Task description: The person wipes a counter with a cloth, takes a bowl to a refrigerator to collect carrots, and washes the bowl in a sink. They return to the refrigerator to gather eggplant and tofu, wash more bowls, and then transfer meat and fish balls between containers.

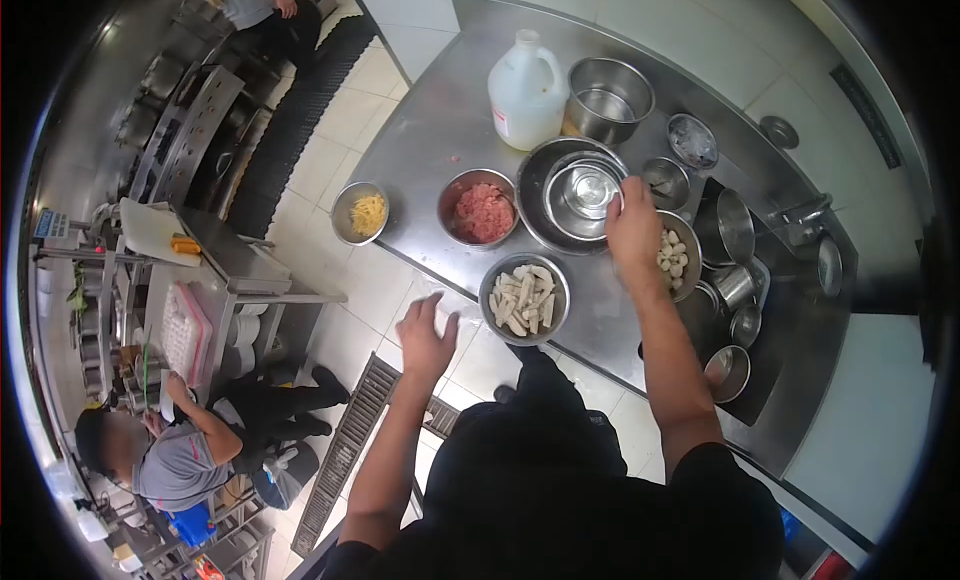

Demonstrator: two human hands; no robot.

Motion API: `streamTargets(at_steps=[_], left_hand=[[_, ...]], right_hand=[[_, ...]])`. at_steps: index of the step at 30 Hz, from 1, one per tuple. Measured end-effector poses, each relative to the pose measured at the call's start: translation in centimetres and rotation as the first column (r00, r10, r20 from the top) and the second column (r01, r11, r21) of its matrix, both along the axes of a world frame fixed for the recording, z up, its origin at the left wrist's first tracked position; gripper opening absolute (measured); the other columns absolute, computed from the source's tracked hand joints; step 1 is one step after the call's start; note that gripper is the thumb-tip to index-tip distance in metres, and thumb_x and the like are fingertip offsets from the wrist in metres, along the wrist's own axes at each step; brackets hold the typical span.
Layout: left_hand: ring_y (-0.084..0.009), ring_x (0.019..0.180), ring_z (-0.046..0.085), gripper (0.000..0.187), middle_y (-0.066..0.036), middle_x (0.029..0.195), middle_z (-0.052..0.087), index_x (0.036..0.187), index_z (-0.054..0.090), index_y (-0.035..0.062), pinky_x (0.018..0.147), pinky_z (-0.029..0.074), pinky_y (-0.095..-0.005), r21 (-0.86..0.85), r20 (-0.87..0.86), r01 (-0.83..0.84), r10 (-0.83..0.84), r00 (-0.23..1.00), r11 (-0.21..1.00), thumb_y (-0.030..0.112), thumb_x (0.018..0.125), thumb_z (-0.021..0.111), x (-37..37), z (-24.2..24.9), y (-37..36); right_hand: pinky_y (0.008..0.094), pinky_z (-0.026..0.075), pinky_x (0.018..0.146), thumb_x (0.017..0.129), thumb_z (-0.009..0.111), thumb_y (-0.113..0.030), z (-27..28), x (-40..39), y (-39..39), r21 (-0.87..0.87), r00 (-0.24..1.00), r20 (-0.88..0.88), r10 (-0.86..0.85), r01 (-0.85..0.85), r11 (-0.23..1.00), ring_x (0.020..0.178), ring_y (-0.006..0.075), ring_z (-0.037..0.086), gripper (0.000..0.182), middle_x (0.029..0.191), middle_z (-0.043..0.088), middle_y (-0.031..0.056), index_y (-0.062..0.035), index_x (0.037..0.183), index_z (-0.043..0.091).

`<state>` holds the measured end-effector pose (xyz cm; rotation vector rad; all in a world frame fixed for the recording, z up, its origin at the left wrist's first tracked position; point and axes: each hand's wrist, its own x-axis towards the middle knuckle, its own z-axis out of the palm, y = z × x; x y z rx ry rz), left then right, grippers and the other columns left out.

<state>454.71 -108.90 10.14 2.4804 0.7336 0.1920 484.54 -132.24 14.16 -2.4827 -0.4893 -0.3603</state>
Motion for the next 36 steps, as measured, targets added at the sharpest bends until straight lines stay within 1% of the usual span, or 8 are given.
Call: streamTargets(at_steps=[8,12,16,20,25,27,30,36], left_hand=[[-0.0252,0.1,0.067,0.038,-0.017,0.119,0.065,0.127,0.062,0.0019,0.091,0.051,-0.038,-0.46,0.344,0.198,-0.032,0.939,0.865,0.019,0.094,0.071,8.3,3.4,-4.6],[-0.0249,0.129,0.051,0.074,-0.014,0.152,0.041,0.158,0.026,0.0056,0.105,0.045,-0.0403,-0.744,0.494,0.421,0.002,0.87,0.519,0.028,0.099,0.067,10.9,5.6,-8.0],[-0.0265,0.135,0.046,0.075,-0.013,0.155,0.037,0.16,0.02,0.0085,0.106,0.043,-0.0472,-0.94,0.326,0.333,-0.093,0.941,0.071,0.042,0.103,0.055,11.7,7.7,-13.0],[-0.0259,0.135,0.046,0.075,-0.013,0.151,0.044,0.161,0.022,0.0105,0.102,0.046,-0.0448,-0.98,0.177,0.192,-0.212,0.961,0.05,0.035,0.098,0.054,10.8,7.0,-18.2],[-0.0243,0.132,0.049,0.071,-0.013,0.146,0.05,0.156,0.034,0.009,0.097,0.049,-0.042,-0.988,0.079,0.117,-0.311,0.947,0.105,0.032,0.092,0.055,14.4,4.1,-26.1],[-0.0231,0.127,0.053,0.067,-0.012,0.145,0.051,0.155,0.037,0.0117,0.093,0.051,-0.0403,-0.987,0.059,0.104,-0.319,0.946,0.124,0.031,0.094,0.056,17.7,4.0,-30.0],[-0.0237,0.126,0.055,0.066,-0.012,0.144,0.052,0.157,0.036,0.0169,0.093,0.051,-0.0423,-0.966,0.011,0.099,-0.344,0.939,0.24,0.035,0.097,0.056,23.9,4.1,-35.8],[-0.0319,0.126,0.057,0.064,-0.017,0.144,0.051,0.153,0.033,0.0057,0.091,0.056,-0.047,-0.931,-0.071,0.076,-0.382,0.921,0.356,0.04,0.102,0.05,37.2,2.8,-46.8]], right_hand=[[0.0519,0.053,0.087,0.089,0.063,-0.014,2.5,1.0,-1.2,0.044,0.974,-0.214,0.068,-0.06,0.997,0.101,0.0471,0.065,0.035,0.104,0.069,0.0294,0.0033,0.119,0.061],[0.0457,0.053,0.076,0.089,0.061,-0.016,13.5,-5.2,-3.9,0.108,0.745,-0.662,0.087,-0.019,0.994,0.087,0.0358,0.07,0.03,0.095,0.07,0.0223,-0.0001,0.114,0.06],[0.0347,0.055,0.059,0.094,0.063,-0.024,9.9,-9.2,-11.0,0.289,0.676,-0.671,0.304,-0.139,0.947,0.071,0.019,0.071,0.03,0.094,0.071,0.0153,0.0003,0.112,0.061],[0.0348,0.059,0.066,0.102,0.061,-0.04,6.2,-11.3,-22.2,0.587,0.365,-0.801,0.475,0.32,0.743,0.086,0.022,0.071,0.043,0.11,0.069,0.0127,-0.0029,0.123,0.061],[0.0373,0.059,0.074,0.1,0.061,-0.028,-2.9,-4.0,-37.4,0.412,0.64,-0.765,-0.074,0.574,0.707,0.092,0.0253,0.071,0.031,0.112,0.07,0.0129,-0.0041,0.119,0.066],[0.0443,0.053,0.086,0.088,0.065,-0.016,-8.2,3.1,-44.9,0.208,0.878,-0.216,-0.428,0.469,0.858,0.094,0.0364,0.068,0.015,0.102,0.069,0.0186,-0.0068,0.099,0.069],[0.0449,0.052,0.093,0.089,0.063,-0.015,-7.2,12.5,-53.7,0.082,0.693,0.057,-0.718,0.714,0.695,0.109,0.0369,0.065,0.024,0.114,0.068,0.0189,-0.0066,0.112,0.067],[0.0458,0.046,0.107,0.081,0.066,-0.012,-9.4,24.1,-67.3,-0.473,0.89,-0.209,-0.405,0.271,0.839,0.132,0.0351,0.053,0.043,0.142,0.056,0.0191,-0.0097,0.124,0.065]])
